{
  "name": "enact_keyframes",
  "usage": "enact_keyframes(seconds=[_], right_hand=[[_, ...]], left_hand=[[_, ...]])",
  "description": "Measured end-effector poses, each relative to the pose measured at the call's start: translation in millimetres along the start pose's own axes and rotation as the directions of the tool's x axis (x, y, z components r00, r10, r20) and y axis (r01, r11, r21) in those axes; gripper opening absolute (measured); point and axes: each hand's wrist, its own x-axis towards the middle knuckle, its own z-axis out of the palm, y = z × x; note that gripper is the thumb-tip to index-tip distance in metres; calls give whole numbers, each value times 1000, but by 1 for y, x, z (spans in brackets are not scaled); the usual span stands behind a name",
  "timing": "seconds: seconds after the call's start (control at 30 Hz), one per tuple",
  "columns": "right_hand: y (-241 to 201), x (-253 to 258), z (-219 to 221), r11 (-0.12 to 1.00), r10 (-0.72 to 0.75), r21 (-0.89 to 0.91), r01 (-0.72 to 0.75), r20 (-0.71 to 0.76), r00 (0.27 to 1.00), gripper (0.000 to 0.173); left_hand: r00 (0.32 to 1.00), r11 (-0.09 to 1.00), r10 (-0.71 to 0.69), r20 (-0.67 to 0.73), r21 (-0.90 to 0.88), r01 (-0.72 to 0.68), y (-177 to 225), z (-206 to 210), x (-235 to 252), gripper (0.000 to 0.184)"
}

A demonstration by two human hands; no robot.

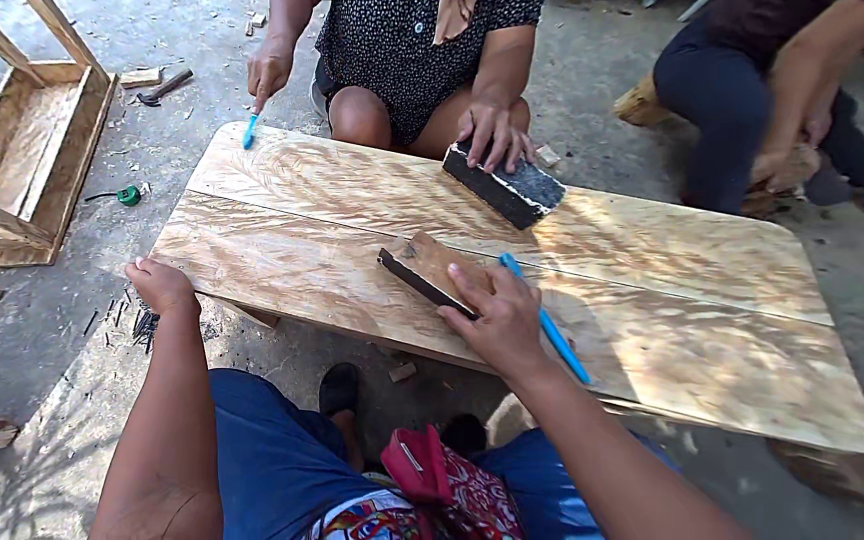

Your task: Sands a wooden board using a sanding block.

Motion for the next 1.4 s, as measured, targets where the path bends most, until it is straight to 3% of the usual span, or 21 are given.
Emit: enact_keyframes(seconds=[0.13,0.27,0.33,0.43,0.57,0.7,0.83,1.0,1.1,1.3,1.4], right_hand=[[-68,43,40,993,-85,86,83,25,996,50],[-114,91,58,984,-134,147,97,271,953,55],[-104,91,49,978,-184,153,141,322,929,56],[-55,48,27,971,-220,135,197,177,959,55],[4,-33,-23,994,-100,51,94,111,989,47],[1,-54,-26,1000,-8,-24,8,3,1000,44],[-48,-2,11,1000,-2,18,1,17,1000,48],[-90,82,38,996,-30,93,-2,346,938,57],[-66,90,28,995,-77,95,43,385,920,58],[39,18,-22,1000,3,21,-7,161,987,57],[55,9,-23,999,-36,31,33,92,995,55]], left_hand=[[1000,1000,7,-6,-8,-7,0,0,2,49],[999,998,14,43,56,-16,4,-4,1,49],[998,997,12,57,75,-16,3,-5,4,51],[999,996,9,51,84,-13,2,-4,5,51],[999,997,26,40,72,-29,4,-3,2,50],[999,999,25,29,28,-26,7,-1,-3,49],[1000,999,19,21,50,-20,4,1,1,50],[998,998,33,51,60,-36,3,-3,2,51],[998,996,21,56,85,-25,7,-5,-1,50],[998,998,38,45,41,-39,2,-3,2,52],[999,999,28,21,30,-28,3,-2,0,51]])
